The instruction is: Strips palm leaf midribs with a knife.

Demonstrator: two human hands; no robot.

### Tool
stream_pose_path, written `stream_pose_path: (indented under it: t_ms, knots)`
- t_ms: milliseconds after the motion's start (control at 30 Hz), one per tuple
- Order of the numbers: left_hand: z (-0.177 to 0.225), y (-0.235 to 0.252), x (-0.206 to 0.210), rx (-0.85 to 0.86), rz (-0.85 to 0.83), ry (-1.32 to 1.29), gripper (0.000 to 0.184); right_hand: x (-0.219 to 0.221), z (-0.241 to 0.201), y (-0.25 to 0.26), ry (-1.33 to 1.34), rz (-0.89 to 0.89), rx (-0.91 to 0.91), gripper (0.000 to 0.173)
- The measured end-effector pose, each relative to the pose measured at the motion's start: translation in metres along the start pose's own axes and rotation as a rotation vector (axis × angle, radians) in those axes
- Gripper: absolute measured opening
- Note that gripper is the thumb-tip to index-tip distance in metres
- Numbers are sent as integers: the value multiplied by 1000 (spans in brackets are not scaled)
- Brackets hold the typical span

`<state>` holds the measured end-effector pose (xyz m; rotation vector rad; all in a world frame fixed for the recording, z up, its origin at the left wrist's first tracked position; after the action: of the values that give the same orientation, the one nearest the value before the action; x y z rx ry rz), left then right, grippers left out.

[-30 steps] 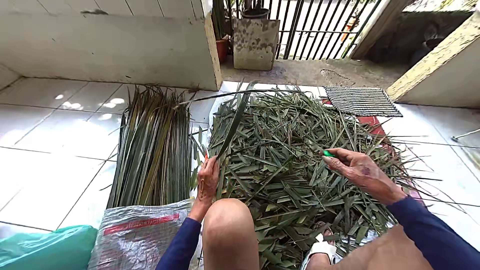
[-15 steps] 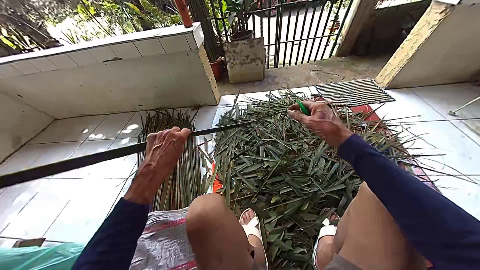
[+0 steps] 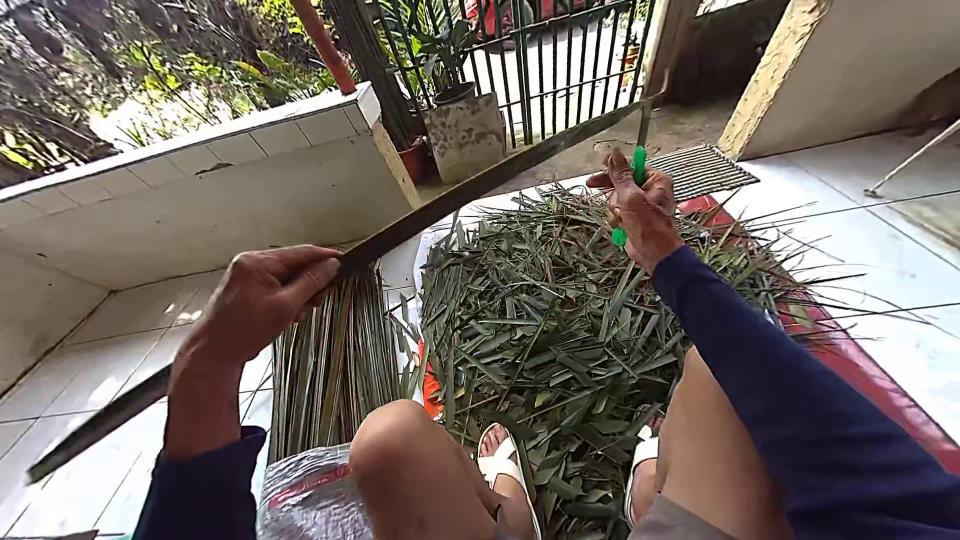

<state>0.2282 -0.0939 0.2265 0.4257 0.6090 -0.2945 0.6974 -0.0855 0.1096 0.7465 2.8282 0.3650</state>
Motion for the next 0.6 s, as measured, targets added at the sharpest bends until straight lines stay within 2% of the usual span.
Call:
stream_pose_path:
  t_ms: [100, 167, 333, 433, 533, 600]
  knots:
    - [-55, -15, 32, -139, -45, -212, 22, -4, 11, 7, 31, 69, 60, 50]
    - [-81, -30, 50, -186, -80, -316, 23, 0, 32, 9, -5, 82, 123, 52]
    - [-142, -76, 91, -353, -211, -428, 24, 5, 72, 9, -22, 146, 143, 28]
    - [-178, -101, 122, -481, -303, -525, 28, 15, 74, 8, -131, 137, 116, 29]
    - [-188, -90, 162, -504, -366, -650, 36, 51, 69, -6, -291, 65, 66, 33]
    - [-178, -64, 191, -495, -410, -716, 38, 79, 65, -22, -372, -18, 43, 35]
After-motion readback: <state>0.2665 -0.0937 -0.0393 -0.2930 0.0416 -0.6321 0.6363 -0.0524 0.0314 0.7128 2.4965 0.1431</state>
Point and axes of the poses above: each hand's wrist, its own y-axis towards the middle knuckle, its own x-axis out of the palm, z = x × y, the point moved 10 cm from there along y, towards the middle knuckle, and after that the axes turned 15 degrees about -y, right-handed, at the moved point
